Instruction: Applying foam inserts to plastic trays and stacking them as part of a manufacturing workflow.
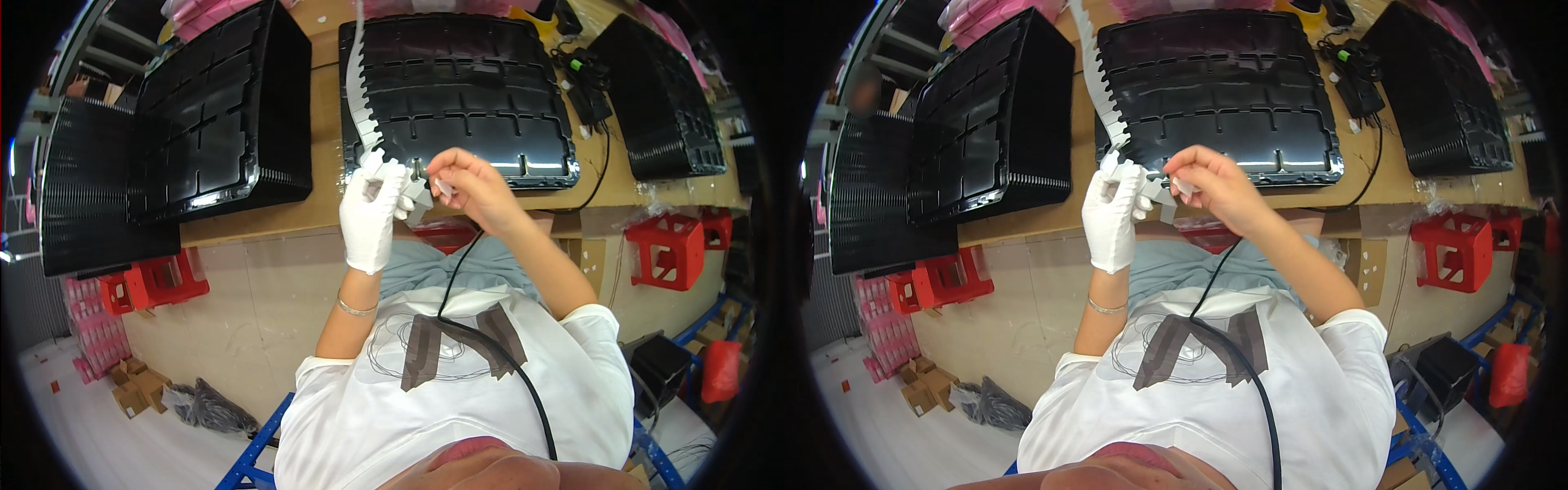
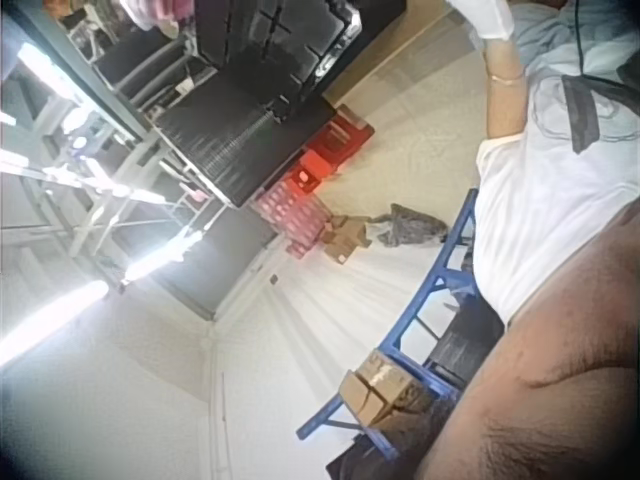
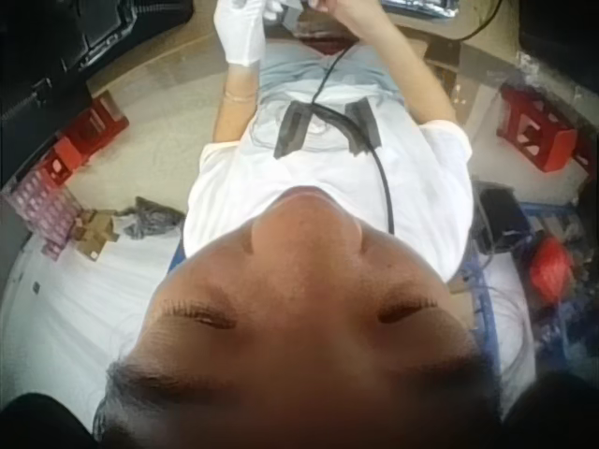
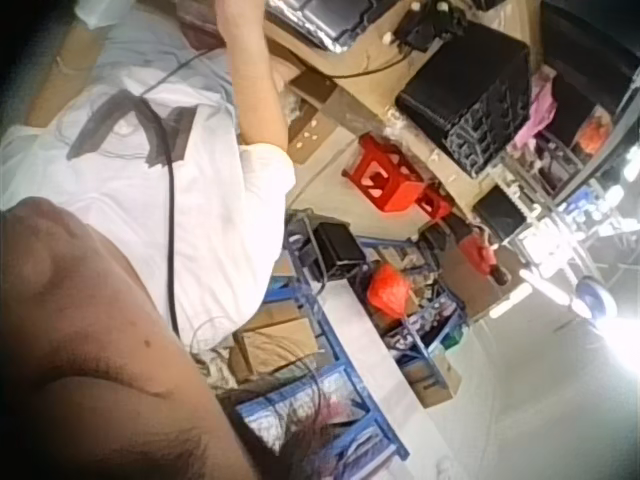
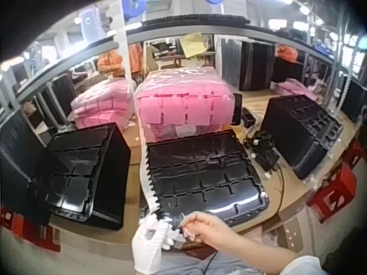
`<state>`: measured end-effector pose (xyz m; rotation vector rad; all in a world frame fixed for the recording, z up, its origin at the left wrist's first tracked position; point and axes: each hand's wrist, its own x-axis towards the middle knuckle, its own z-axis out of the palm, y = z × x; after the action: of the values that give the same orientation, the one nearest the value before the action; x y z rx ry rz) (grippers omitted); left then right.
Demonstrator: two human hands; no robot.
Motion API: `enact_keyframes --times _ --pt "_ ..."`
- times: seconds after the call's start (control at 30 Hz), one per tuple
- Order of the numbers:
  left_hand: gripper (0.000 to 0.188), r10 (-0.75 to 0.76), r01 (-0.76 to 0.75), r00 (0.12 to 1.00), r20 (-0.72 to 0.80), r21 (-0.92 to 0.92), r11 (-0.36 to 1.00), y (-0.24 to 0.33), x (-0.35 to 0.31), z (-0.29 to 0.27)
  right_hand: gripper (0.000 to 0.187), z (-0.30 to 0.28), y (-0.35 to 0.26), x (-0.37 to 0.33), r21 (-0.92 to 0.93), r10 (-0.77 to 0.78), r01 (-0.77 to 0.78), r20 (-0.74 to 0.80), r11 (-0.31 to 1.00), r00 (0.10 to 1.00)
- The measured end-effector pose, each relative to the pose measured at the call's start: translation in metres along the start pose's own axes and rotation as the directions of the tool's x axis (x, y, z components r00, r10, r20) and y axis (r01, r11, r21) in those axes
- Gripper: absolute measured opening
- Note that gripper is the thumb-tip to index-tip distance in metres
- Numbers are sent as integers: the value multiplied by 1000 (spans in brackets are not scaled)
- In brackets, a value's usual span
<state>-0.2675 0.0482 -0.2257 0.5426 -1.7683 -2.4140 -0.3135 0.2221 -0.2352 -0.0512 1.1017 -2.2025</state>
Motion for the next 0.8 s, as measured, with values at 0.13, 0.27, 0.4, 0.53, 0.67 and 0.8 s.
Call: enact_keyframes --times 0.13,0.27,0.4,0.53,0.67,0.8 --pt "14 7 -3 993 114 -33 999 -10 3 20 11 2 19 -16 -558 -434 294 -134 776 891" --pt "28 -5 11 990 140 -43 999 -19 13 29 8 -9 4 -24 -795 -734 574 267 200 625" --pt "28 32 -31 996 81 -11 999 -21 25 26 8 -41 -78 -9 -806 -609 409 77 428 789" --pt "25 2 -11 983 186 45 999 -18 28 30 16 -168 -170 77 -962 -742 253 92 107 664" --pt "18 -27 2 978 205 119 993 -16 28 38 24 -245 -200 137 -998 -713 -14 36 -64 700" --pt "28 -117 86 968 220 149 985 -13 29 33 21 -244 -211 146 -989 -639 -60 42 -136 768"
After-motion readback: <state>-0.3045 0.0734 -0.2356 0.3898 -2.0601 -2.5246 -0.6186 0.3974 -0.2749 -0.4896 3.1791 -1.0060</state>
